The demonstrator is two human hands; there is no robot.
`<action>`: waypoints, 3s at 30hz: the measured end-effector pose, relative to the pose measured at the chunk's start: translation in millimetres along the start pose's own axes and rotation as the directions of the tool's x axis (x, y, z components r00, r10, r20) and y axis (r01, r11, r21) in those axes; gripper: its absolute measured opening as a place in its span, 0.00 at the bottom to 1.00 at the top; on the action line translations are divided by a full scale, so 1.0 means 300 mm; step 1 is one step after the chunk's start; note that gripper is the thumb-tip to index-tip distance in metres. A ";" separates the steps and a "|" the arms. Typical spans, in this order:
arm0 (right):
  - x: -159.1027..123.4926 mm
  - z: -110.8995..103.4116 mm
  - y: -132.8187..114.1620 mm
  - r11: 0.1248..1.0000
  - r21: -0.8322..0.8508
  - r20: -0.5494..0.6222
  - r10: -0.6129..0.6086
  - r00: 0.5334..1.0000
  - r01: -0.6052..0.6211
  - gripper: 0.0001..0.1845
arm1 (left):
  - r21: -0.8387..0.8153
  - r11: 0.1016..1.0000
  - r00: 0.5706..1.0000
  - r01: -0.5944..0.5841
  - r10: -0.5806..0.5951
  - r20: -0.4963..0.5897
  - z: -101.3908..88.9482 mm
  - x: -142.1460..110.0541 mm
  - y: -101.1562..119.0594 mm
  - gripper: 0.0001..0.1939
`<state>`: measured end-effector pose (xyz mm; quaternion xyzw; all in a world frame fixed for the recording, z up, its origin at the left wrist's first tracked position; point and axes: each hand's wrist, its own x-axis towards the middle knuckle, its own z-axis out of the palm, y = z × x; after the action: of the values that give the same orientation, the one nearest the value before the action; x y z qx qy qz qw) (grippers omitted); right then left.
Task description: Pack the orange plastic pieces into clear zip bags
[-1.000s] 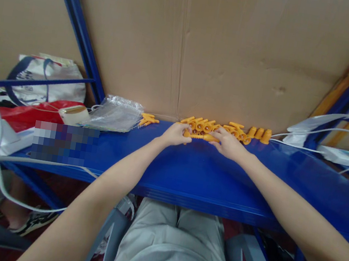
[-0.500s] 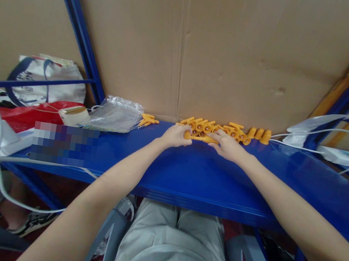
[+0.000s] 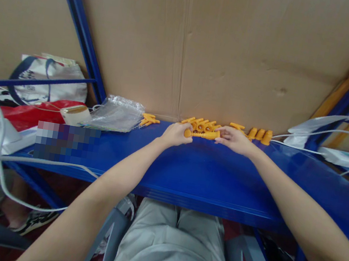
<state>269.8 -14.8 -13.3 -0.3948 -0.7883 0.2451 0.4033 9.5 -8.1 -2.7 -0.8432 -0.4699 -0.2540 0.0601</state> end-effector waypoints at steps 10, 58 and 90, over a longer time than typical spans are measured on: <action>-0.013 0.032 -0.061 0.881 0.335 0.113 0.315 0.943 -0.334 0.21 | 0.007 1.000 1.000 0.009 -0.008 -0.025 -0.004 -0.006 0.009 0.19; -0.022 0.011 -0.062 0.932 0.214 0.123 0.271 0.955 -0.292 0.26 | -0.045 0.998 0.991 0.040 -0.045 -0.125 0.006 0.003 -0.007 0.19; -0.019 0.027 -0.095 0.923 0.196 0.102 0.315 0.943 -0.330 0.34 | 0.037 0.998 0.973 -0.043 0.050 -0.224 0.005 -0.005 0.012 0.17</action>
<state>253.1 -36.3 -0.4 -0.4656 -0.6955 0.4035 0.3697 12.4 -10.5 -4.3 -0.8187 -0.4444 -0.3387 0.1324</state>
